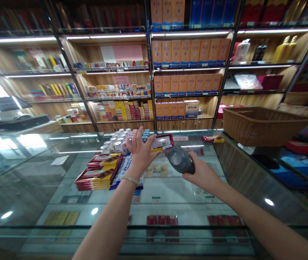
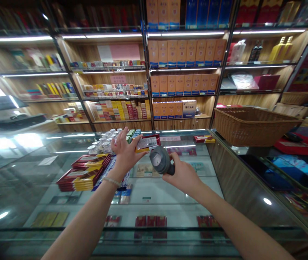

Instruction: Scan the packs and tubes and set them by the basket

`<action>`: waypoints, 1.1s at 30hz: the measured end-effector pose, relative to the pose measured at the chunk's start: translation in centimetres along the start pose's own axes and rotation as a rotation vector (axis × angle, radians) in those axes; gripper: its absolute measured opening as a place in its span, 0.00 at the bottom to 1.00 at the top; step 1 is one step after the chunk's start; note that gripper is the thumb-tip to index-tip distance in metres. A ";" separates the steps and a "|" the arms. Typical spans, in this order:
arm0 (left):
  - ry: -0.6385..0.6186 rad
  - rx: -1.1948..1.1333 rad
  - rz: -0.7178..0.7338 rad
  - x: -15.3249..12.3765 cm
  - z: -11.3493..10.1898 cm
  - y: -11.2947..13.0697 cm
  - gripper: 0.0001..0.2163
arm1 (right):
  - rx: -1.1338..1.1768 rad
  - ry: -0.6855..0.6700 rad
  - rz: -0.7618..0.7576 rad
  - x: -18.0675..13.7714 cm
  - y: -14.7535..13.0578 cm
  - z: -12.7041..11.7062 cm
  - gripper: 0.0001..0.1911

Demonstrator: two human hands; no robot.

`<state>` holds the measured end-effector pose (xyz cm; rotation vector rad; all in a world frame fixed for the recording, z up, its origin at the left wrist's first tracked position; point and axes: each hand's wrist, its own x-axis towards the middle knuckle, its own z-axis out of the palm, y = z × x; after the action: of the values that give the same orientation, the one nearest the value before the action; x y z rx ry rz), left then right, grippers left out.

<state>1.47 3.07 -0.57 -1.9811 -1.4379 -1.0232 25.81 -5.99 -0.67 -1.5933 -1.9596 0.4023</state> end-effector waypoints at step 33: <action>-0.034 -0.011 -0.025 -0.1 -0.2 0.2 0.30 | -0.482 0.133 -0.264 1.1 2.8 2.5 0.32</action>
<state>1.58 2.81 -0.47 -2.0021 -1.4808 -1.0152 26.38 -3.99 -3.96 -1.5520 -2.2317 -0.2975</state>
